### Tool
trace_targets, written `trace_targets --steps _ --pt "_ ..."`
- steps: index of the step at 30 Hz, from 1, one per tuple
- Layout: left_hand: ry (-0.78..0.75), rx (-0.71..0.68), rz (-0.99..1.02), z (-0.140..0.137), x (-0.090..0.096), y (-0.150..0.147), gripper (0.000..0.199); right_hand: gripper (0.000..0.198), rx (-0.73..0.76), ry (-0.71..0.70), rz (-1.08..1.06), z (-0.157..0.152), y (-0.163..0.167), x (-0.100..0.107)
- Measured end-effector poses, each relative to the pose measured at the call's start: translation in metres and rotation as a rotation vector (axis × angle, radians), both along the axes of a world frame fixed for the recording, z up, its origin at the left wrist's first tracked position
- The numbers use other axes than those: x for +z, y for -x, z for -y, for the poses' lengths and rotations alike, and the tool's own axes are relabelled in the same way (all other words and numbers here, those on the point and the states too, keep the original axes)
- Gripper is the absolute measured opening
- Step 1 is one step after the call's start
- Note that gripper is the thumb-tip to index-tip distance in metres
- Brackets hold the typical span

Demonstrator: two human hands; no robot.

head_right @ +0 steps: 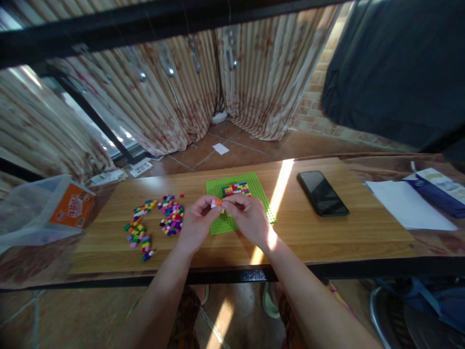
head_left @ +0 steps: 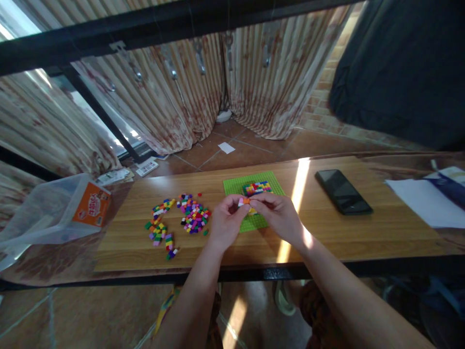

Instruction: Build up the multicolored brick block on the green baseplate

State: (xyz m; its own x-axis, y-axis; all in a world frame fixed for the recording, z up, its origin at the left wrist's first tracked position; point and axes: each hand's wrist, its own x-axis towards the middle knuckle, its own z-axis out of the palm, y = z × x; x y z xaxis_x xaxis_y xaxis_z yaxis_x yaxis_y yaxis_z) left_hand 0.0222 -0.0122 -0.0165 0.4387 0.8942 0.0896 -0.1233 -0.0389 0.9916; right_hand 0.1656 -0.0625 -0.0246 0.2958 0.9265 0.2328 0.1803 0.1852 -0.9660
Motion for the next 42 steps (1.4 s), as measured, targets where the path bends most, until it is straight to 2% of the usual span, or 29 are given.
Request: trace_targets --steps 5,13,16,20,23,26,37,42 --pt "-0.12 0.018 -0.122 0.0 0.0 -0.002 0.009 0.016 -0.001 0.036 -0.08 0.001 -0.004 -0.002" --pt "-0.217 -0.018 -0.148 0.0 -0.001 -0.001 0.007 0.017 0.006 0.096 -0.261 0.003 -0.002 0.005" --pt "-0.201 -0.022 -0.137 -0.001 -0.001 -0.002 0.008 0.018 -0.009 0.105 -0.292 0.002 -0.004 0.005" --pt "-0.089 0.07 -0.07 -0.006 -0.002 -0.002 0.008 0.015 -0.13 0.024 -0.348 0.001 -0.016 0.005" --pt "-0.015 0.12 -0.052 -0.009 -0.002 -0.002 0.007 0.014 -0.233 -0.022 -0.267 0.0 -0.031 0.003" --pt "-0.005 0.12 -0.086 -0.01 -0.003 -0.002 0.007 0.015 -0.281 -0.03 -0.11 0.0 -0.043 -0.002" --pt "0.006 0.094 -0.158 -0.01 -0.009 -0.003 0.006 0.012 -0.246 0.075 0.225 -0.007 -0.044 -0.021" --pt "-0.009 0.096 -0.174 -0.01 -0.009 -0.003 0.007 0.016 -0.284 0.11 0.226 -0.007 -0.044 -0.025"
